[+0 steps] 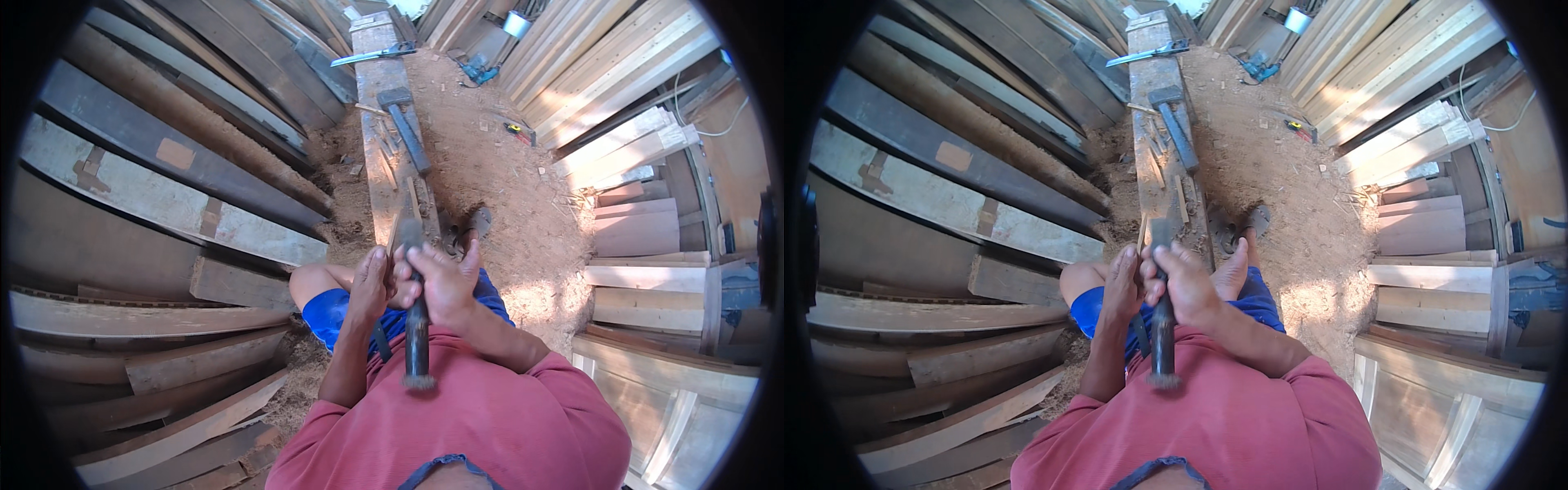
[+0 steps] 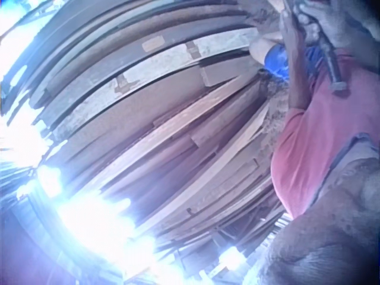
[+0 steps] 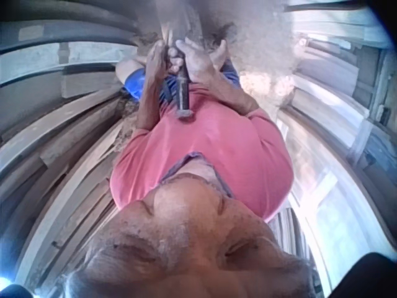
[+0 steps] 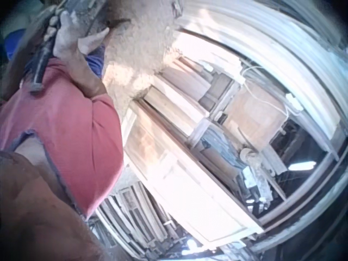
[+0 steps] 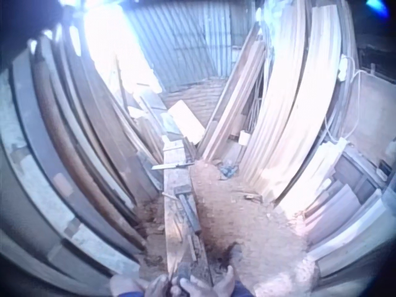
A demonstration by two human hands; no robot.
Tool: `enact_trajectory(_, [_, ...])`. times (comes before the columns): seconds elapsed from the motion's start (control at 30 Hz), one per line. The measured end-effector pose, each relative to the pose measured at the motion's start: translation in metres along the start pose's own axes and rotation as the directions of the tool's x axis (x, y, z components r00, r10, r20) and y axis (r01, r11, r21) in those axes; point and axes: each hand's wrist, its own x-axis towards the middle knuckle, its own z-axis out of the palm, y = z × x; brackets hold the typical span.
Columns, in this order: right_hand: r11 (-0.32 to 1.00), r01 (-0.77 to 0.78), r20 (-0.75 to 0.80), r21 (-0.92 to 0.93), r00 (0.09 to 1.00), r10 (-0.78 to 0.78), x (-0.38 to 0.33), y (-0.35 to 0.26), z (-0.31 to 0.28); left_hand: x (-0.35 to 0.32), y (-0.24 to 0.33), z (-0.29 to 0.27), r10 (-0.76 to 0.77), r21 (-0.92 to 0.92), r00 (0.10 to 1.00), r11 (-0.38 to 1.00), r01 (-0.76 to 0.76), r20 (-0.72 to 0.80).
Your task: The person chisels a small piece of wood by hand using a chisel and a hammer, holding the wood against a larger beam.
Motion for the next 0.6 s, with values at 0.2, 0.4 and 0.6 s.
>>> enact_trajectory(0.2, [0.978, -0.101, 0.090, -0.182, 0.989, 0.118, -0.022, 0.022, 0.027, -0.028, 0.026, -0.004, 0.363, 0.594, 0.931, 0.740, -0.316, 0.042])
enact_trajectory(0.4, [0.976, 0.017, 0.063, -0.219, 0.998, -0.003, -0.038, 0.013, 0.024, -0.061, 0.030, -0.011, 0.405, 0.739, 0.895, 0.542, -0.400, 0.188])
enact_trajectory(0.6, [0.926, 0.303, 0.024, -0.226, 0.952, -0.306, -0.065, -0.051, 0.019, -0.092, -0.028, -0.040, 0.205, 0.405, 0.978, 0.897, -0.175, -0.033])
